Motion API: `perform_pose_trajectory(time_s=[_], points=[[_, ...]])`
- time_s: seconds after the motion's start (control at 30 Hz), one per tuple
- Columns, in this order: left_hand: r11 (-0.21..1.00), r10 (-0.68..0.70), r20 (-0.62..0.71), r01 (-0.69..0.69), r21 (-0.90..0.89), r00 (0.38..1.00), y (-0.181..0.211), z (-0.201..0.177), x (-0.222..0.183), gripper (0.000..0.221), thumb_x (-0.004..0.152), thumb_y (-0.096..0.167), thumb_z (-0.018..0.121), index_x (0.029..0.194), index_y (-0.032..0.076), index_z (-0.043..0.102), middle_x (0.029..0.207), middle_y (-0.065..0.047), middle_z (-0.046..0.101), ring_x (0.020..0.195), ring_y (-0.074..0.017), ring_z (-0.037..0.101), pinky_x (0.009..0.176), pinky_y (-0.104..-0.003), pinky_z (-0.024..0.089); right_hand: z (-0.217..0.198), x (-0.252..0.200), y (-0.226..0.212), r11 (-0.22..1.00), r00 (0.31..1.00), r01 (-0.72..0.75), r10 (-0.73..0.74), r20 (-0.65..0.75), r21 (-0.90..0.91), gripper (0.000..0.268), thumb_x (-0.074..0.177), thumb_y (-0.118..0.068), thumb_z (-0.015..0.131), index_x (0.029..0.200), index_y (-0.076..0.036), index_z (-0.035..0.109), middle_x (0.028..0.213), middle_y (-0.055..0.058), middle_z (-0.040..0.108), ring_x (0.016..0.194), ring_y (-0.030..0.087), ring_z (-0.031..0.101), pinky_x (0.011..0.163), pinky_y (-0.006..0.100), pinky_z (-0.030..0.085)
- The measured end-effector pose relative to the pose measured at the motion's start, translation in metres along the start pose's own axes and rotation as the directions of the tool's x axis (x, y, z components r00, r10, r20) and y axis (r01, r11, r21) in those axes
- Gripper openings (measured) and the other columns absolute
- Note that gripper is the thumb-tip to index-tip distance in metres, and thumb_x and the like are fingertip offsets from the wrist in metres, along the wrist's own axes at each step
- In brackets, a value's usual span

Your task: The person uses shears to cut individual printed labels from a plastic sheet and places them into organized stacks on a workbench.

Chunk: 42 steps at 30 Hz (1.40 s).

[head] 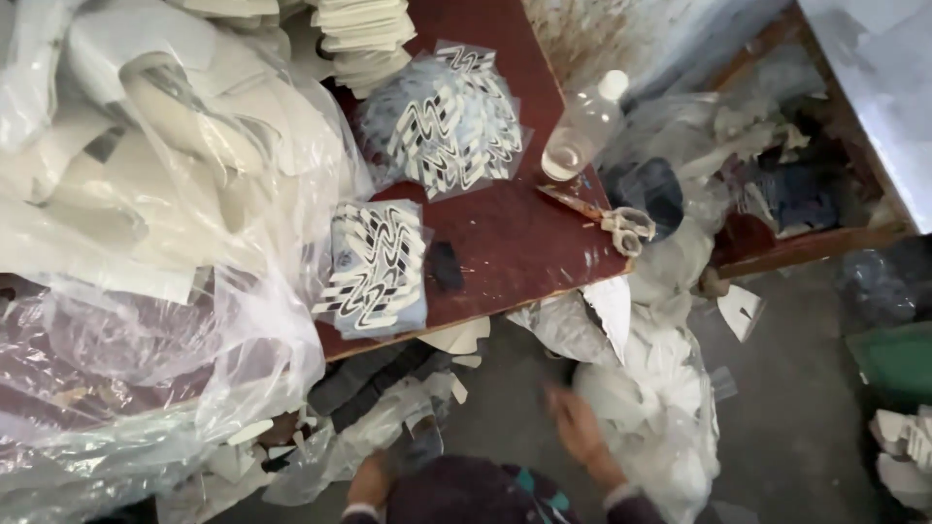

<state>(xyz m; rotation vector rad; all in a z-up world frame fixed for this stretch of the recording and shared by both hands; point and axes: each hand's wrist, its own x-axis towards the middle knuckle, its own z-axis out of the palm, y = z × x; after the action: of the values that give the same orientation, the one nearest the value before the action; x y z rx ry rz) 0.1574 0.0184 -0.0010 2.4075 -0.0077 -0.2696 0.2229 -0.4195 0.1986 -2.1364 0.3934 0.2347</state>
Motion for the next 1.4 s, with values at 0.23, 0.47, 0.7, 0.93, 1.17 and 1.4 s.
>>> perform_pose_trajectory(time_s=[0.23,0.47,0.7,0.93,1.17,1.4], points=[[0.87,-0.376,0.074,0.379,-0.315,0.924,0.049,-0.024,0.051,0.063,0.086,0.048,0.07,0.132,0.006,0.063,0.121,-0.02,0.073,0.111,-0.035,0.07,0.092,-0.042,0.056,-0.014,0.154,-0.323,0.626,0.658,0.695,-0.752,-0.039,-0.353,0.045,0.091,-0.016,0.072,0.133,0.0,0.063,0.131,0.022,0.066,0.121,0.041,0.06,0.103,0.046,0.049],[0.54,-0.716,0.29,0.767,-0.348,0.635,0.049,-0.039,0.074,0.063,0.096,0.05,0.063,0.141,0.007,0.056,0.129,-0.016,0.07,0.118,-0.0322,0.068,0.101,-0.041,0.052,0.028,0.418,-0.32,0.623,0.666,0.662,-0.744,-0.054,-0.417,0.076,0.089,-0.038,0.077,0.148,0.0,0.049,0.145,0.027,0.056,0.132,0.047,0.052,0.113,0.053,0.041],[0.388,-0.847,0.171,0.805,-0.45,0.504,0.093,-0.018,0.056,0.063,0.094,0.049,0.065,0.142,0.008,0.058,0.131,-0.015,0.071,0.121,-0.0317,0.068,0.104,-0.041,0.051,-0.001,0.397,-0.457,0.83,0.982,0.09,-0.165,-0.088,-0.55,0.1,0.065,-0.054,0.091,0.138,-0.003,0.046,0.145,0.023,0.047,0.131,0.043,0.043,0.102,0.058,0.036],[0.184,-0.935,0.18,0.854,-0.487,0.304,0.184,0.071,-0.033,0.064,0.092,0.047,0.067,0.142,0.009,0.06,0.133,-0.014,0.072,0.124,-0.0312,0.067,0.108,-0.042,0.05,0.012,0.475,-0.38,0.845,0.845,0.535,-0.535,-0.005,0.004,0.041,0.078,-0.024,0.088,0.09,0.003,0.06,0.079,0.012,0.062,0.078,0.021,0.056,0.074,0.036,0.047],[0.124,-0.974,0.078,0.785,-0.607,0.214,0.279,0.083,-0.046,0.066,0.089,0.044,0.07,0.144,0.008,0.059,0.139,-0.017,0.066,0.127,-0.0351,0.065,0.106,-0.044,0.051,0.015,0.466,-0.32,0.681,0.789,0.576,-0.607,-0.091,0.452,0.043,0.096,-0.005,0.08,0.092,0.0,0.038,0.088,0.001,0.033,0.083,0.016,0.034,0.076,0.035,0.037],[0.125,-0.972,0.081,0.772,-0.623,0.223,0.339,0.141,-0.069,0.065,0.09,0.045,0.07,0.141,0.007,0.06,0.137,-0.017,0.067,0.124,-0.0344,0.065,0.103,-0.043,0.053,-0.036,0.387,-0.303,0.639,0.643,0.752,-0.765,0.035,0.162,0.029,0.104,-0.004,0.057,0.132,0.005,0.053,0.092,0.0,0.048,0.08,0.016,0.048,0.076,0.035,0.048]])
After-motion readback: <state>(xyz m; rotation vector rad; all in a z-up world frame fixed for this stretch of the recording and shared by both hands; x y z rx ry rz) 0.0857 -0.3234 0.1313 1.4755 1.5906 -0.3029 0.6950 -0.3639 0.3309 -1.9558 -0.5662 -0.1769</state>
